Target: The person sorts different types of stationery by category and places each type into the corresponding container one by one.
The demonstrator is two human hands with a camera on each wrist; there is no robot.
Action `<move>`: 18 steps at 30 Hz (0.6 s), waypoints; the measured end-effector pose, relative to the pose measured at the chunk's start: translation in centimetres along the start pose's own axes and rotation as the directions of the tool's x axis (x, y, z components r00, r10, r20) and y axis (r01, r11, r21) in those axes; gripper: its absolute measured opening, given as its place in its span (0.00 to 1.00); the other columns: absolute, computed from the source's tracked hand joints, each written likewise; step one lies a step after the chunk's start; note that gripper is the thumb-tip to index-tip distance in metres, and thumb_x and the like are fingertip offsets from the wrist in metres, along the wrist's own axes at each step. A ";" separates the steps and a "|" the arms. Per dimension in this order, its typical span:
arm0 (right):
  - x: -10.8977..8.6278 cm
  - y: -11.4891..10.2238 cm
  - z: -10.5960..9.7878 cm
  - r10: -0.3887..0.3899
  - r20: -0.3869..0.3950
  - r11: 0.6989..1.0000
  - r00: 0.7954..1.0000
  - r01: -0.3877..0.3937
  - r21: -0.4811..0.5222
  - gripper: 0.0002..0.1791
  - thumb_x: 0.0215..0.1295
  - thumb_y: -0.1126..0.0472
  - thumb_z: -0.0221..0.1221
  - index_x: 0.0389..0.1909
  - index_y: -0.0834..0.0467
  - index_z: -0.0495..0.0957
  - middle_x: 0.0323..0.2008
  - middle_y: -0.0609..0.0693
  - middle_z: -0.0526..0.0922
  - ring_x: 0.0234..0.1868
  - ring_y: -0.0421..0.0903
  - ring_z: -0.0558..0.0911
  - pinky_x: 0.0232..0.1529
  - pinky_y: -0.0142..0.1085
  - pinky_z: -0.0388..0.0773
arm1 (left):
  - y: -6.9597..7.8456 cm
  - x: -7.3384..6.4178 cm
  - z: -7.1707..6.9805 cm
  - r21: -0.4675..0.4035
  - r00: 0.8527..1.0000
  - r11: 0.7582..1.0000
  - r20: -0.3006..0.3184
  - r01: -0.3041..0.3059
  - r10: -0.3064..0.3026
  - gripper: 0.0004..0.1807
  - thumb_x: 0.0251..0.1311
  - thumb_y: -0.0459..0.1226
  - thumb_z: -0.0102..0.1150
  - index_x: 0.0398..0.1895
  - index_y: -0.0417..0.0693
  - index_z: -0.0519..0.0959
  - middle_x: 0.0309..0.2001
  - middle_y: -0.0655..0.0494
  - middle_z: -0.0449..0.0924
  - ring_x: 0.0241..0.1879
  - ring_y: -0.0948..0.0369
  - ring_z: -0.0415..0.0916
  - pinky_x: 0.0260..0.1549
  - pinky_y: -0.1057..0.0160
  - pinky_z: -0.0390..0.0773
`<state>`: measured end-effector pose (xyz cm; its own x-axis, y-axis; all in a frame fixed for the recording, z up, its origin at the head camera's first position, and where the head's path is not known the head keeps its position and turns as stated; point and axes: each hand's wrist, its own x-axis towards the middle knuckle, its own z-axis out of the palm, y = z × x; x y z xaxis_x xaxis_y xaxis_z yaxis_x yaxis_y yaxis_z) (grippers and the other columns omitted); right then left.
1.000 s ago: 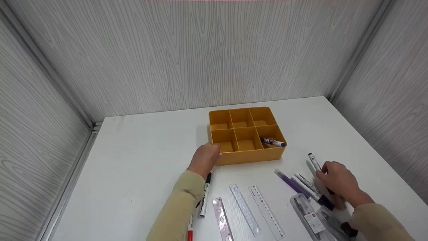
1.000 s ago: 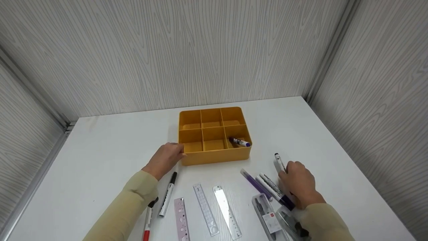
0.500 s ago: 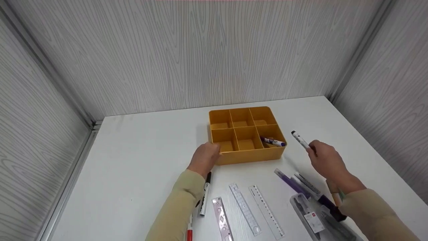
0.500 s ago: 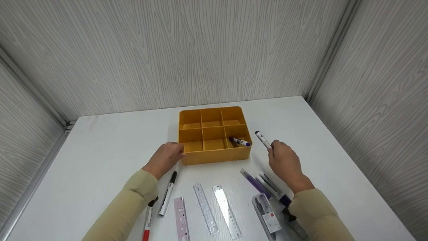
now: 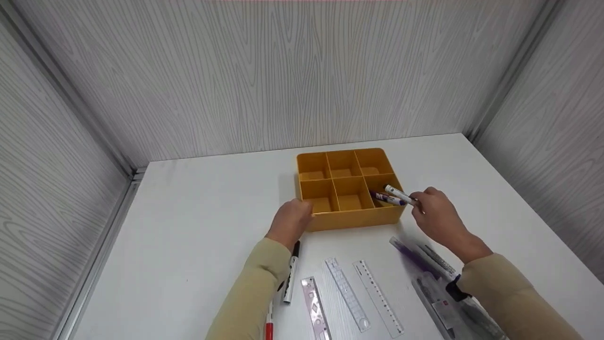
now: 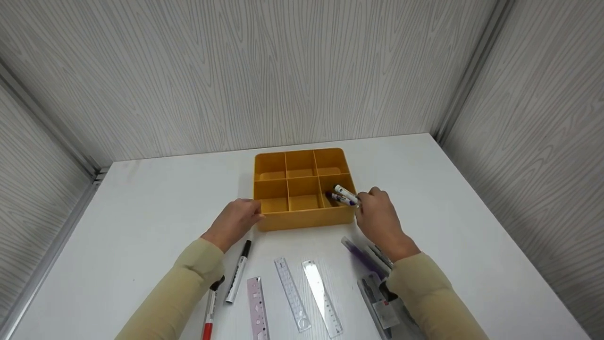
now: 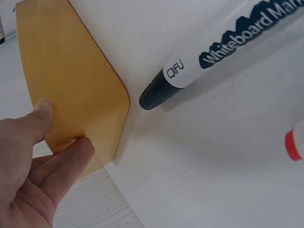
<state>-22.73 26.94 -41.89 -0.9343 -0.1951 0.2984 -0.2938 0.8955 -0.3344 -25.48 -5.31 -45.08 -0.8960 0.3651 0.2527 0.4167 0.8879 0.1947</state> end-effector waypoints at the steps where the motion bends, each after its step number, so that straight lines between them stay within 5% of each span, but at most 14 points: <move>1: 0.1 -0.2 0.1 -0.006 0.006 1.000 1.000 0.006 -0.002 0.13 0.64 0.72 0.53 0.46 0.70 0.82 0.34 0.61 0.79 0.34 0.53 0.74 0.36 0.47 0.74 | 0.0 0.0 0.0 -0.013 1.000 1.000 0.011 0.008 -0.008 0.10 0.60 0.38 0.67 0.38 0.39 0.82 0.31 0.47 0.86 0.28 0.58 0.82 0.29 0.62 0.83; 9: 1.2 -1.5 1.2 -0.110 -0.028 0.994 0.994 0.110 -0.007 0.10 0.60 0.75 0.57 0.41 0.68 0.82 0.33 0.61 0.79 0.34 0.54 0.75 0.36 0.47 0.77 | -0.1 0.0 -0.2 -0.124 0.989 0.984 0.096 0.127 -0.116 0.11 0.61 0.40 0.65 0.43 0.43 0.83 0.37 0.50 0.86 0.32 0.60 0.79 0.39 0.63 0.84; 18: 1.8 -2.2 2.1 -0.095 0.008 0.995 0.995 0.095 0.000 0.10 0.60 0.77 0.59 0.41 0.68 0.82 0.36 0.62 0.80 0.37 0.57 0.76 0.42 0.50 0.79 | 0.2 0.0 -0.2 -0.128 0.988 0.983 0.100 0.130 -0.117 0.14 0.61 0.40 0.65 0.47 0.43 0.83 0.39 0.49 0.86 0.33 0.60 0.80 0.42 0.64 0.85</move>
<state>-24.20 23.80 -42.52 -0.9037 -0.2824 0.3219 -0.3813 0.8728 -0.3046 -25.35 -5.19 -44.86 -0.9495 0.2846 0.1321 0.3132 0.8847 0.3453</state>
